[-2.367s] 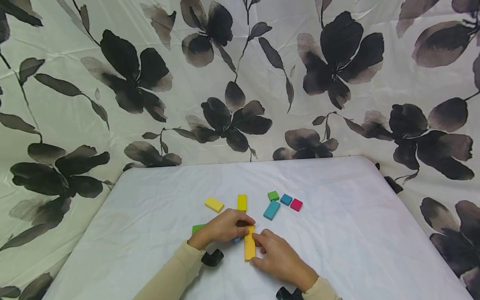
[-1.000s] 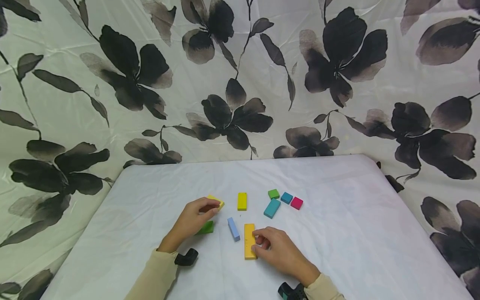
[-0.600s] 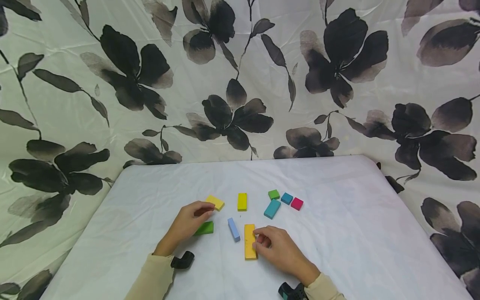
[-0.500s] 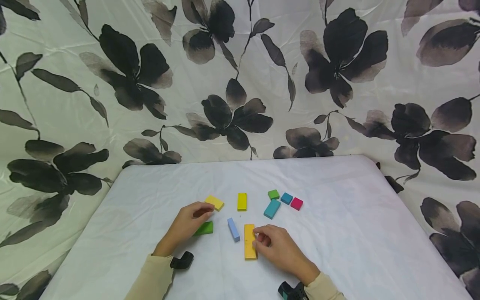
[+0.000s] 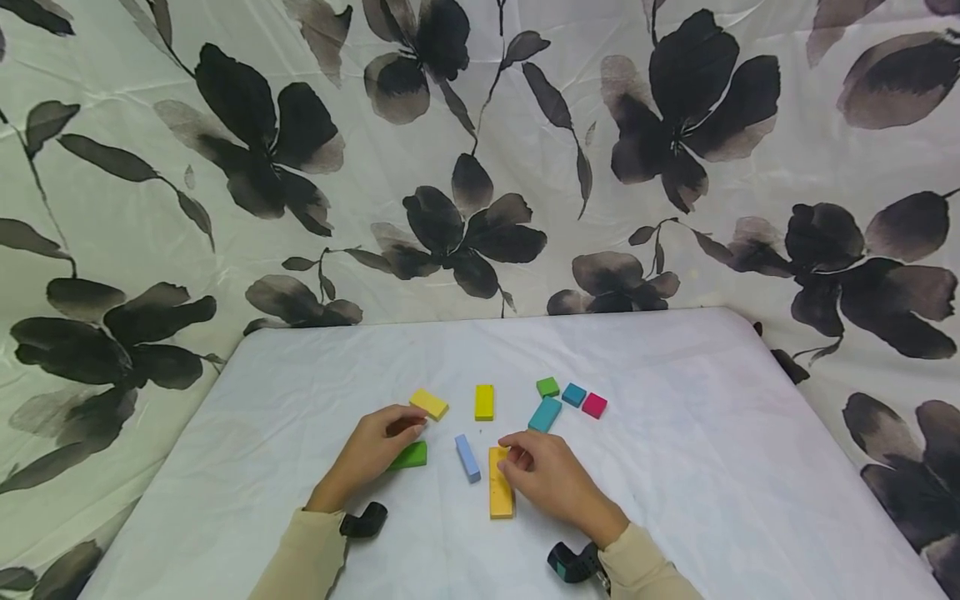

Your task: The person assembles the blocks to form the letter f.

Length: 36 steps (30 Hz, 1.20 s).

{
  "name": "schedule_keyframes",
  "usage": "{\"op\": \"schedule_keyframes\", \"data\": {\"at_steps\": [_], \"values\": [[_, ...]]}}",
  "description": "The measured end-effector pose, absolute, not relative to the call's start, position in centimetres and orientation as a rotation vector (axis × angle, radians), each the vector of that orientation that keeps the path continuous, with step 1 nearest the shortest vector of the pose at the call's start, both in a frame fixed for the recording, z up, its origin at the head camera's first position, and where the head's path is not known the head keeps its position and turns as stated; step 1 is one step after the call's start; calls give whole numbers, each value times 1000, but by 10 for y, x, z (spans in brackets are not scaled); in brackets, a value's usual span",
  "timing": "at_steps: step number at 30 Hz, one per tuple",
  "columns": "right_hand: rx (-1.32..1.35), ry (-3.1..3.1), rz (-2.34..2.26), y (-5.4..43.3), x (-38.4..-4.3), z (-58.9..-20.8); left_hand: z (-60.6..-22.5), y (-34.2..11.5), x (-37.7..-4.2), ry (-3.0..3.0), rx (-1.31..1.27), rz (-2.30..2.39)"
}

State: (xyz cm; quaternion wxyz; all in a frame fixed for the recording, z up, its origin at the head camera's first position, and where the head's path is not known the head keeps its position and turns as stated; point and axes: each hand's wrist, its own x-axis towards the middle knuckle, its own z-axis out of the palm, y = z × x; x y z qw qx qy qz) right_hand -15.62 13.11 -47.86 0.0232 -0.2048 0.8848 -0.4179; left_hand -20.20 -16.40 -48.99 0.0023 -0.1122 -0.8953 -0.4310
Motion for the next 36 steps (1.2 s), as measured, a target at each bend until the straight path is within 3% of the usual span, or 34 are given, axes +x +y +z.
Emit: {"op": "schedule_keyframes", "data": {"at_steps": [36], "values": [[-704, 2649, -1228, 82, -189, -466, -490, -167, -201, -2813, -361, -1362]]}}
